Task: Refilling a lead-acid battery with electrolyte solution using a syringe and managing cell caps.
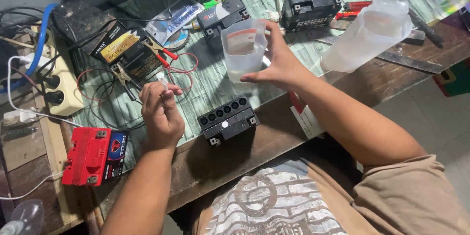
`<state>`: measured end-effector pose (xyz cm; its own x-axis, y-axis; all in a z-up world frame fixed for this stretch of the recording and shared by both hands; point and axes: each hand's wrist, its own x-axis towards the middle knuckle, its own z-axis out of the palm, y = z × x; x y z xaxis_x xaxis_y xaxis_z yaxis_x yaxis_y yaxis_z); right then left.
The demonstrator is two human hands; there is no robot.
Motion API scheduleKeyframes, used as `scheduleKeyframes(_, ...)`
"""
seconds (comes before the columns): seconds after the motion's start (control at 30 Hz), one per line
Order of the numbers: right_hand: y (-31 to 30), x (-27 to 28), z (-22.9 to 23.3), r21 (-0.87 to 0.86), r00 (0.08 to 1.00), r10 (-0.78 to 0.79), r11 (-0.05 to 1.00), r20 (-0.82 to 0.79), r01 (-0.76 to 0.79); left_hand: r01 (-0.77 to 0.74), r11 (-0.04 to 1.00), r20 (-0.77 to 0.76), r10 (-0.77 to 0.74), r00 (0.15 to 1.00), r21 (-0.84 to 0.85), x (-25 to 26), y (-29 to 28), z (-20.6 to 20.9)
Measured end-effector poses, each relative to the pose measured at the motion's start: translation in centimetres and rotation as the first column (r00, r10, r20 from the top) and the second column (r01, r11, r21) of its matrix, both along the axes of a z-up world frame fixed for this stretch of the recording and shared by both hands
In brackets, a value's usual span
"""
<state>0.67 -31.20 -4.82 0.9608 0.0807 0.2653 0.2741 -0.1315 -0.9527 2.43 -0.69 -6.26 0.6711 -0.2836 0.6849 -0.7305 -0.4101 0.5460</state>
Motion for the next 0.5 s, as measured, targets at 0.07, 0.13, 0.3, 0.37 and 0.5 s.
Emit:
scheduleKeyframes(0.07, 0.4, 0.7, -0.4, -0.031, 0.995, 0.014, 0.999, -0.099, -0.017, -0.007, 0.999, -0.046, 0.009, 0.999, 0.039, -0.1, 0.0, 0.1)
scheduleKeyframes(0.13, 0.8, 1.6, -2.6, -0.002, 0.992, -0.062, 0.998, 0.108, 0.062, 0.045, 0.998, -0.030, -0.047, 0.998, -0.048, 0.4, 0.4, -0.7)
scheduleKeyframes(0.3, 1.3, 2.2, -3.2, -0.020, 0.989, -0.085, 0.996, 0.120, 0.088, 0.053, 0.997, -0.070, -0.058, 0.996, -0.061, 0.6, 0.8, -1.3)
scheduleKeyframes(0.37, 1.7, 2.2, -2.9, 0.007, 0.991, -0.079, 0.997, 0.108, 0.079, 0.056, 0.996, -0.079, -0.061, 0.995, -0.063, 0.6, 0.7, -1.2)
scheduleKeyframes(0.5, 1.4, 2.1, -3.4, 0.061, 0.993, -0.076, 0.996, 0.091, 0.071, 0.054, 0.998, -0.088, -0.056, 0.995, -0.023, 0.7, 0.5, -1.2)
